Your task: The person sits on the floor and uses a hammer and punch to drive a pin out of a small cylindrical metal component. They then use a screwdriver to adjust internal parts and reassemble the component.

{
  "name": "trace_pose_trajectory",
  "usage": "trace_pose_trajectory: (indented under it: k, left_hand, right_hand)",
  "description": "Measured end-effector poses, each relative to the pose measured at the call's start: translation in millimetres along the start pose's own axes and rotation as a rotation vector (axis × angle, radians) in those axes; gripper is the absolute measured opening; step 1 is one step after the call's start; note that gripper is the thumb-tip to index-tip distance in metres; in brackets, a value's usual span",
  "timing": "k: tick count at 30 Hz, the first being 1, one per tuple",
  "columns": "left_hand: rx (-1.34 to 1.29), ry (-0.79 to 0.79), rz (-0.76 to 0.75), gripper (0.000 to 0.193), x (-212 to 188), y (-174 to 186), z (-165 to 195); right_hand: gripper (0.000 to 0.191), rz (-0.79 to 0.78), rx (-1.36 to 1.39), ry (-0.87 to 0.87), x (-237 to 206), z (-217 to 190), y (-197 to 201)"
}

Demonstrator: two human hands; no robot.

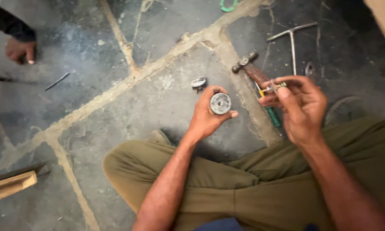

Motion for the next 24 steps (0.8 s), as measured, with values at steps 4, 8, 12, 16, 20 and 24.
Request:
trace_pose_trajectory:
  k: [4, 8, 12, 16, 20, 24]
  left_hand:
    - [0.141, -0.015, -0.049, 0.061, 1, -2, -3]
    - [0.239, -0.006, -0.103, 0.062, 1, -3, -6]
    - [0.254, -0.032, -0.112, 0.062, 0, -5, -6]
    - [0.290, -0.050, -0.121, 0.062, 1, -5, -5]
    - [0.291, -0.067, -0.121, 0.061, 1, -4, -2]
    - [0.263, -0.025, -0.113, 0.060, 1, -4, -3]
  right_hand:
    - [0.023, -0.066, 0.222, -0.096, 3, 9, 4]
    - [0.026, -0.050, 0.226, -0.112, 1, 3, 6]
    - [0.027, -0.014, 0.139, -0.013, -4, -15, 5]
    - [0.028, 0.061, 0.010, 0.090, -14, -34, 3]
    - [0.027, 0.109, -0.125, 0.168, -25, -50, 0]
    - [0.030, 0.099, -0.184, 0.235, -29, -60, -5]
Point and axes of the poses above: each hand's wrist, its own x-axis towards the middle knuckle, its own y-axis out of the back of the hand, z = x × y, the point moved 7 cm from there along x, towards the middle knuckle, and after that the axes turned 11 degrees about -y, right-handed, at the moved point
